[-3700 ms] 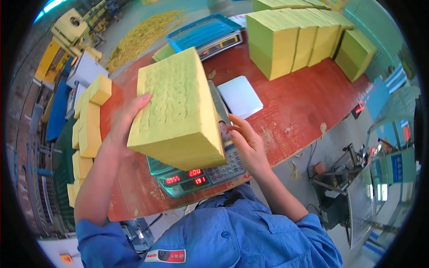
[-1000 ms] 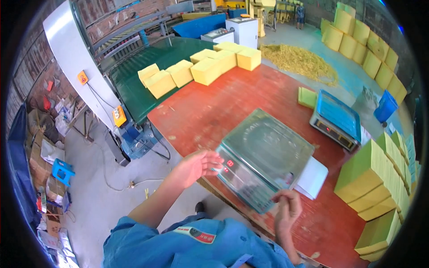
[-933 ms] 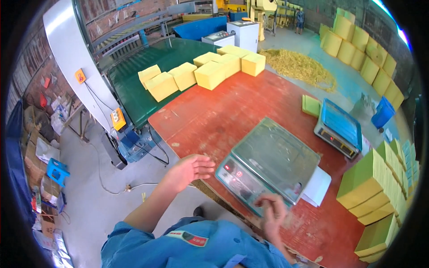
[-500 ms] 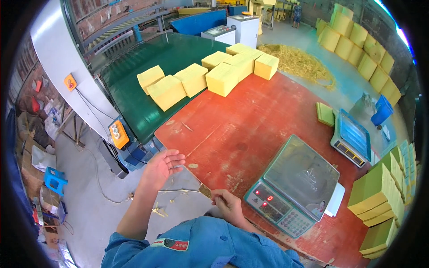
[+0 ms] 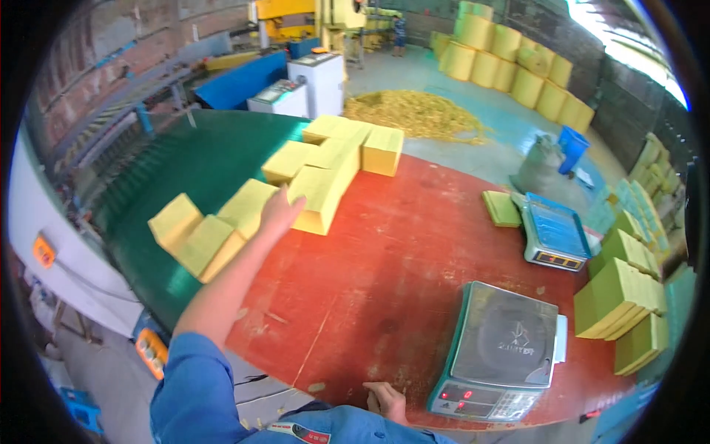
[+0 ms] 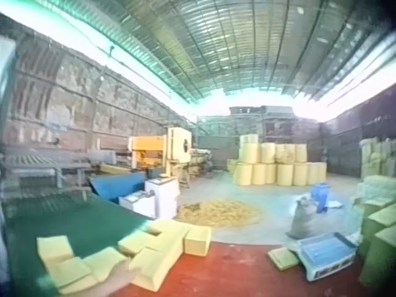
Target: The person is weighing stacks of yellow paper blocks and moving them between a conveyor belt and a work surface.
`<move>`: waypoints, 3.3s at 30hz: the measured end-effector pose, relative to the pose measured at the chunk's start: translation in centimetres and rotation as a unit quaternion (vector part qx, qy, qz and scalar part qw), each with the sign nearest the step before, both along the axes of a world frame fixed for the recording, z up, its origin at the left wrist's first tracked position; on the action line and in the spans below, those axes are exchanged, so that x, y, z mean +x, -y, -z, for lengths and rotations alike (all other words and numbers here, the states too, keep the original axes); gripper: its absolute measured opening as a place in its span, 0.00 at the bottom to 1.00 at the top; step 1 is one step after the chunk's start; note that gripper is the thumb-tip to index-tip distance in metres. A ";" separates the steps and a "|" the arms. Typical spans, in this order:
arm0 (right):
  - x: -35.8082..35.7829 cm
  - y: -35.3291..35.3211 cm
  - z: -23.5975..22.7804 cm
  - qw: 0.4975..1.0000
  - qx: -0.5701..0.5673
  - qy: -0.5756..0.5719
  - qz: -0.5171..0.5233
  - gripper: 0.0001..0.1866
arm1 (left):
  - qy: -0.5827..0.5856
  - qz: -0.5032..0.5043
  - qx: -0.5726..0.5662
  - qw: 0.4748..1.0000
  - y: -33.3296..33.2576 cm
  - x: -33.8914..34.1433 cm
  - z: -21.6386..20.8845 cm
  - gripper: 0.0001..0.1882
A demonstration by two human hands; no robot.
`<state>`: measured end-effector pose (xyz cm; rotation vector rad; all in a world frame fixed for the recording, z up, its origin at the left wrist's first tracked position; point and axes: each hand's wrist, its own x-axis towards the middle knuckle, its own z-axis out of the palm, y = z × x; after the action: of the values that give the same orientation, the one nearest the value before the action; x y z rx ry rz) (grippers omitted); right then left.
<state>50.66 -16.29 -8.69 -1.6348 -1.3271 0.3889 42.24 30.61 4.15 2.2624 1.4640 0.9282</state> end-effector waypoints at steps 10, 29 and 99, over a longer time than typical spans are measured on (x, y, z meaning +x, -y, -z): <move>-0.6 -2.8 -1.3 0.985 -0.051 0.096 0.131 0.14 | -0.119 -0.062 -0.067 0.989 -10.4 8.2 3.8 0.27; -5.6 3.4 -2.4 0.856 -0.206 -0.451 -0.147 0.17 | -0.112 0.276 0.025 0.954 21.0 -0.7 3.1 0.26; 0.2 -10.6 -0.4 0.990 -0.056 0.091 0.093 0.18 | -0.175 0.043 0.061 0.982 -21.1 15.1 0.9 0.32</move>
<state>50.88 -5.68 -8.29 -1.9076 -1.2902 0.2076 57.39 51.73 3.21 2.6635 1.4612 0.6325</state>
